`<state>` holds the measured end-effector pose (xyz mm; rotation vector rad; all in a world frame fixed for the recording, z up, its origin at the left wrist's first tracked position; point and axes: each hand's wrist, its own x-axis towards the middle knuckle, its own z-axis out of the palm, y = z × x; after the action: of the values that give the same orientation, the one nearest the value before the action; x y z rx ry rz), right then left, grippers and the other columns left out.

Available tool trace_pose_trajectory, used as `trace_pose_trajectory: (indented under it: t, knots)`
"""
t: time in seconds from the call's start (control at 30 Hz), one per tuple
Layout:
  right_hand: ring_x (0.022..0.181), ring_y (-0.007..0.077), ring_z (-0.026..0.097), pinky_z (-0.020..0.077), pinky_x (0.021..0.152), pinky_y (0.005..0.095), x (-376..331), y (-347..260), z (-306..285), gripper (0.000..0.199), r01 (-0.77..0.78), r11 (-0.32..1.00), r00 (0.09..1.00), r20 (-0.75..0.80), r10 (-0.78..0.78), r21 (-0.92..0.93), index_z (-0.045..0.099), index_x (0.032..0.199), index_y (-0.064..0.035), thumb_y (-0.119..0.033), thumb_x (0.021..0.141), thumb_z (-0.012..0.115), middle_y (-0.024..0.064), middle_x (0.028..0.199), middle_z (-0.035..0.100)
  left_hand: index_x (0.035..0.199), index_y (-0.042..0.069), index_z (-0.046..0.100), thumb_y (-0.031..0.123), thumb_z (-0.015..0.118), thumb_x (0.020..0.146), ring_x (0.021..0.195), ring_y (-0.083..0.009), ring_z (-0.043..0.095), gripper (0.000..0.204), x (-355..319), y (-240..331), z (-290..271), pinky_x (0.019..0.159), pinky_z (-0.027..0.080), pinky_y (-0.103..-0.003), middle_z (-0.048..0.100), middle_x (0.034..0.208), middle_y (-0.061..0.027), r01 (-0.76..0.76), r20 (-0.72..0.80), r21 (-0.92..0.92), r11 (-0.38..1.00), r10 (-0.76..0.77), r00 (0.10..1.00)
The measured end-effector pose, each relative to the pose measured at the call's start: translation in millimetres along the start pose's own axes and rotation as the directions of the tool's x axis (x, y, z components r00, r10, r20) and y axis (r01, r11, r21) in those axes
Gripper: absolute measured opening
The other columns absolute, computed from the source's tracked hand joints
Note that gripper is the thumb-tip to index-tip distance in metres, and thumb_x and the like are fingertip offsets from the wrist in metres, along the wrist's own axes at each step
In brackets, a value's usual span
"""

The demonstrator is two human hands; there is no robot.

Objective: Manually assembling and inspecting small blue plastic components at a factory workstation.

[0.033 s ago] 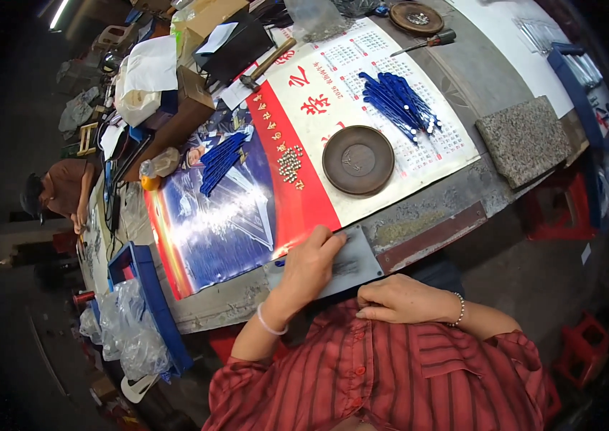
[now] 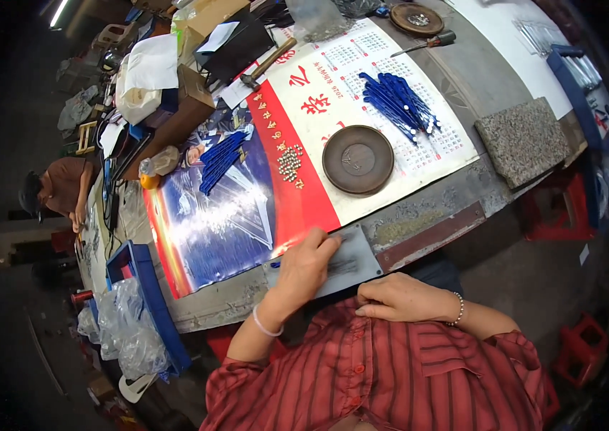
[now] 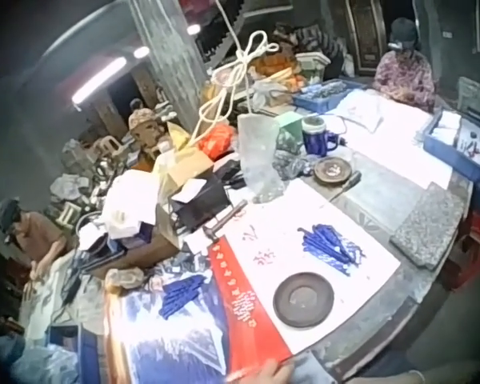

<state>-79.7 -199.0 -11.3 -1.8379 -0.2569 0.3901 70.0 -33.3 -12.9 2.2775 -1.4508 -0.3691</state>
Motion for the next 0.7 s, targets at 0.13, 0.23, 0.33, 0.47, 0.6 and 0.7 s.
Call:
trace_pose_trajectory:
  t: [0.13, 0.23, 0.33, 0.47, 0.6, 0.7]
  knots:
    - [0.071, 0.0317, 0.061, 0.0473, 0.063, 0.0380, 6.1, -8.2, 2.3, 0.026, -0.045, 0.998, 0.999, 0.006, 0.045, -0.038, 0.057, 0.088, -0.0025, -0.028, 0.087, 0.060, 0.0135, 0.077, 0.060, 0.103, 0.005, 0.059, -0.001, 0.054, 0.078, 0.072, -0.0336, 0.057, 0.026, -19.9, -15.0, -1.2, 0.059, 0.047, -0.039, 0.052, 0.086, -0.0138, 0.014, -0.068, -0.022, 1.000, -0.016, 0.998]
    - [0.072, 0.0310, 0.061, 0.0477, 0.063, 0.0379, 14.3, -18.0, 4.1, 0.025, -0.003, 0.999, 1.000, 0.009, 0.003, -0.049, 0.057, 0.088, -0.0032, -0.028, 0.087, 0.060, 0.0128, 0.077, 0.060, 0.107, 0.003, 0.059, 0.000, 0.054, 0.084, 0.070, -0.0264, 0.057, 0.023, -37.0, -16.8, 6.7, 0.059, 0.048, -0.033, 0.056, 0.090, -0.0109, 0.031, -0.263, -0.190, 0.981, -0.081, 0.961]
    - [0.072, 0.0334, 0.060, 0.0462, 0.062, 0.0381, 26.2, -25.1, 4.3, 0.022, 0.051, 0.999, 0.994, -0.097, -0.052, -0.013, 0.055, 0.085, -0.0016, -0.022, 0.087, 0.061, 0.0143, 0.076, 0.059, 0.112, 0.001, 0.057, 0.002, 0.053, 0.089, 0.066, -0.0162, 0.055, 0.023, -55.6, -3.8, 7.5, 0.057, 0.045, -0.027, 0.058, 0.090, -0.0084, 0.045, -0.295, -0.675, 0.737, -0.325, 0.899]
    - [0.064, 0.0263, 0.059, 0.0453, 0.058, 0.0323, 37.3, -37.0, 5.1, 0.015, 0.072, 0.991, 0.947, -0.321, -0.032, 0.113, 0.056, 0.084, -0.0006, -0.014, 0.085, 0.063, 0.0123, 0.072, 0.058, 0.121, 0.000, 0.050, 0.006, 0.052, 0.092, 0.059, -0.0104, 0.050, 0.030, -66.2, 24.5, -13.1, 0.052, 0.040, -0.021, 0.058, 0.083, -0.0096, 0.033, 0.085, -0.994, -0.104, -0.545, 0.834]
    - [0.064, 0.0253, 0.059, 0.0448, 0.058, 0.0316, 44.6, -41.5, 8.8, 0.015, 0.069, 0.986, 0.922, -0.387, -0.004, 0.153, 0.056, 0.085, -0.0001, -0.014, 0.087, 0.061, 0.0119, 0.072, 0.058, 0.124, 0.000, 0.047, 0.010, 0.045, 0.095, 0.057, -0.0086, 0.048, 0.030, -77.3, 22.5, -12.4, 0.050, 0.039, -0.020, 0.059, 0.084, -0.0101, -0.050, 0.189, -0.864, -0.501, -0.415, 0.890]
    - [0.064, 0.0250, 0.058, 0.0448, 0.058, 0.0314, 45.3, -38.9, 14.1, 0.015, 0.054, 0.981, 0.927, -0.374, 0.019, 0.184, 0.056, 0.085, 0.0001, -0.015, 0.088, 0.060, 0.0119, 0.071, 0.058, 0.125, 0.001, 0.044, 0.011, 0.043, 0.096, 0.052, -0.0085, 0.043, 0.031, -82.2, 18.4, -6.9, 0.045, 0.035, -0.020, 0.057, 0.082, -0.0099, -0.034, 0.262, -0.743, -0.669, -0.337, 0.904]
